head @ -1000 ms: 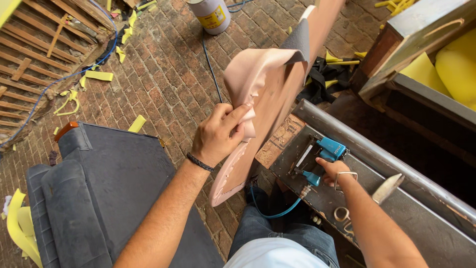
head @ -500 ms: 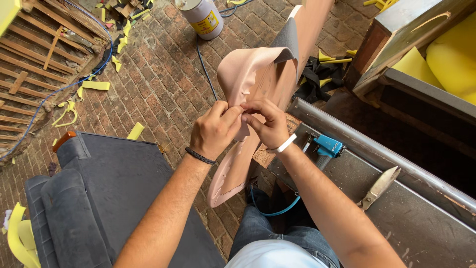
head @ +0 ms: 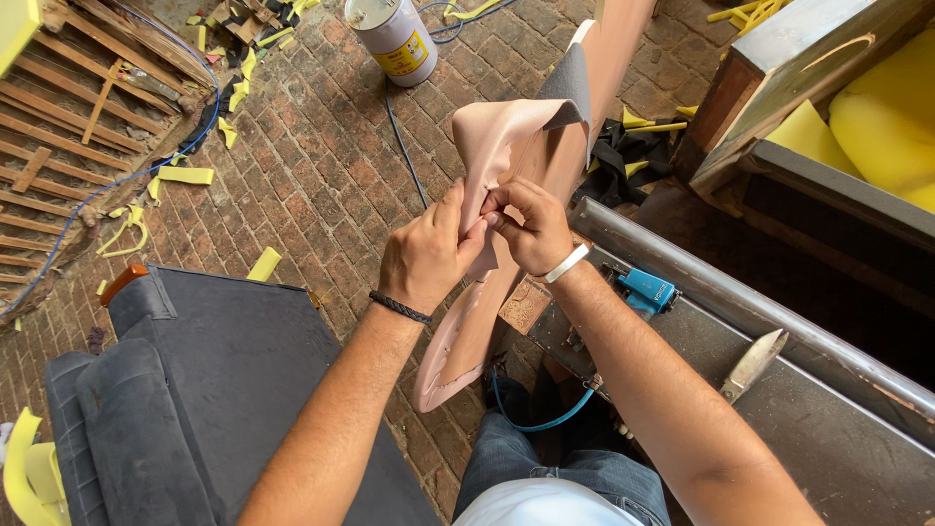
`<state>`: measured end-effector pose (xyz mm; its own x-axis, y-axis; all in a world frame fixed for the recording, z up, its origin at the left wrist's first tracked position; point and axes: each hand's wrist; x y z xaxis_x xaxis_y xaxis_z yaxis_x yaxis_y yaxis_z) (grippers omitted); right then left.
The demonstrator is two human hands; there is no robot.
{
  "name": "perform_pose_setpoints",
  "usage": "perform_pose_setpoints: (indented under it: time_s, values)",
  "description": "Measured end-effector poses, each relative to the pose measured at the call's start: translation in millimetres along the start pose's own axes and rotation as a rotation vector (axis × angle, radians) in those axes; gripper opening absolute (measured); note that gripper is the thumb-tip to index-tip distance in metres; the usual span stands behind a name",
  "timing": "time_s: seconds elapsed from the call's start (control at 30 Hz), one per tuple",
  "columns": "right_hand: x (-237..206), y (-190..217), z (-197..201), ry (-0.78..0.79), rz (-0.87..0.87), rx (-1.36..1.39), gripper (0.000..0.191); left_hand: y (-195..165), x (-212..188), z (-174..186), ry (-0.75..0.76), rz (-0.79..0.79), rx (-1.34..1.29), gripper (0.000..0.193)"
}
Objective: The person wraps a pink fabric around a wooden sign and secures it using a pneumatic staple gun. They trim excess fabric with scissors and continue stapling along the edges to attach the fabric to the back of the sign.
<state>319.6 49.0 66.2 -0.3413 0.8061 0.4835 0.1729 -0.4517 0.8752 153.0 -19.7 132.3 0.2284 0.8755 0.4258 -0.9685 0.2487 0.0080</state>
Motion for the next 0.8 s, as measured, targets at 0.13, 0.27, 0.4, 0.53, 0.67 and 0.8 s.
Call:
perform_pose_setpoints:
  time_s: [0.13, 0.27, 0.4, 0.53, 0.67, 0.8]
  values:
    - [-3.5, -14.4, -4.7, -0.086, -0.281, 0.273, 0.010, 0.9, -2.9, -5.0, -0.002, 0.018, 0.037, 0.043]
    - [-54.6, -31.6, 13.9, -0.414, -0.537, 0.066, 0.015, -0.4, -7.2, -19.3, -0.068, 0.045, 0.052, 0.035]
    - [-154.3, -42.7, 45.1, -0.946, -1.090, -0.525, 0.067, -1.2, -7.9, -28.6, -0.109, 0.072, 0.036, 0.030]
    - [-194.5, -74.1, 55.4, -0.851, -1.284, -0.485, 0.085, -1.3, -6.2, -24.4, -0.098, 0.075, 0.023, 0.028]
    - [-183.3, -90.0, 66.9, -0.654, -1.352, -0.578, 0.075, -2.7, -3.2, -17.4, -0.096, 0.077, 0.026, 0.030]
    - [-153.9, -76.0, 52.0, -0.893, -1.076, 0.146, 0.068, -3.5, -1.8, -14.0, -0.044, 0.107, 0.018, 0.029]
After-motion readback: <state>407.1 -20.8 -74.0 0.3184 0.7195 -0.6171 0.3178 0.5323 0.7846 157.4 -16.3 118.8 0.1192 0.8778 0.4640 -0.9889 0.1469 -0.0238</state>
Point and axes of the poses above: each hand's wrist, its own x-axis towards the middle knuckle, its own z-axis out of the back of the hand, y = z × x, and after that the axes turned 8 degrees about x, right-handed
